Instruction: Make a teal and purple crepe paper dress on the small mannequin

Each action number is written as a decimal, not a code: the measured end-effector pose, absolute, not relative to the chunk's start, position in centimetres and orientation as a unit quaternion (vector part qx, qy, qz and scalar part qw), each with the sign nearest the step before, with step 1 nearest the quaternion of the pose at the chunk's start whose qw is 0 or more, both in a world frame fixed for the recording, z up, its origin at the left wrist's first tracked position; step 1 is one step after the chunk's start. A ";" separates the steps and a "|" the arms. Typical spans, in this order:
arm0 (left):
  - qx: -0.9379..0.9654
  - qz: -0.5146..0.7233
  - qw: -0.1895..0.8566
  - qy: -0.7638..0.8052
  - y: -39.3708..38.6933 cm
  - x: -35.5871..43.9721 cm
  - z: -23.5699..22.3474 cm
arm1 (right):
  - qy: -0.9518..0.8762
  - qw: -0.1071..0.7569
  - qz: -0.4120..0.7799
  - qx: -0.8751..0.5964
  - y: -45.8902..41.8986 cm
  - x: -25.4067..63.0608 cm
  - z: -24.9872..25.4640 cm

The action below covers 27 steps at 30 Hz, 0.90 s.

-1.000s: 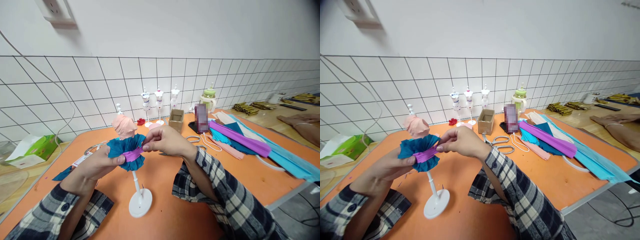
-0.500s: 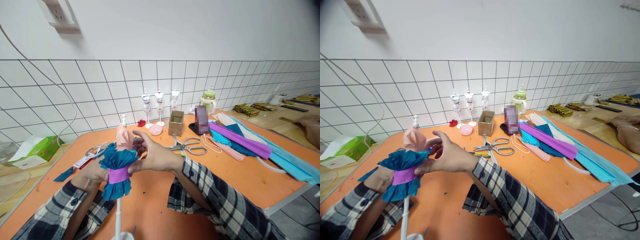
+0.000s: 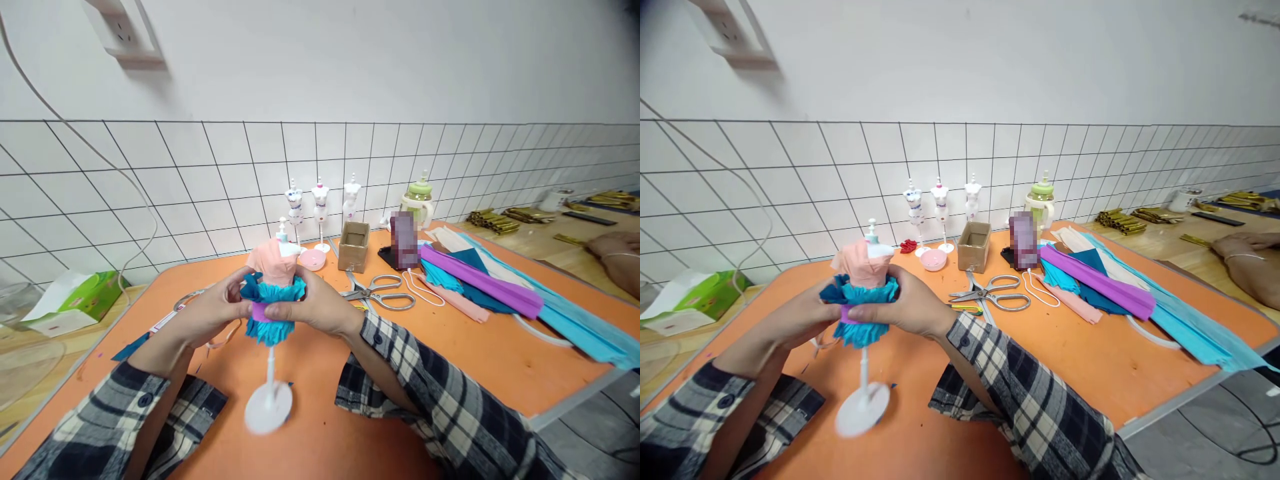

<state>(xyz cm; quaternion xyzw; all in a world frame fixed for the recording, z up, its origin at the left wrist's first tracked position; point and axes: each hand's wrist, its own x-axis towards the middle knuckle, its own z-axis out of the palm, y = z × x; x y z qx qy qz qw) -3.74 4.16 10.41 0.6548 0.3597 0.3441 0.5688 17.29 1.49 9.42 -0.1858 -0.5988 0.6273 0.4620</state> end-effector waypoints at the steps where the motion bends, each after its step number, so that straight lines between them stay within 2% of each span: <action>1: 0.648 0.344 0.575 0.363 4.3 -3.8 10.4 | -0.594 0.476 0.613 -0.211 1.7 17.4 9.3; 5: 0.625 0.316 0.627 0.341 4.1 -3.8 10.3 | -0.582 0.519 0.551 -0.297 2.5 17.8 8.5; 9: 0.665 0.301 0.592 0.341 3.2 -2.8 10.5 | -0.578 0.534 0.527 -0.321 2.7 17.6 7.8; 16: 0.635 0.293 0.612 0.369 3.7 -1.9 9.3 | -0.511 0.490 0.644 -0.291 3.2 17.4 6.6; 21: 0.625 0.368 0.554 0.410 4.1 -1.9 9.4 | -0.471 0.501 0.671 -0.278 3.7 18.2 6.1; 27: 0.628 0.415 0.484 0.445 3.4 -1.7 10.8 | -0.506 0.467 0.656 -0.309 2.8 17.8 7.1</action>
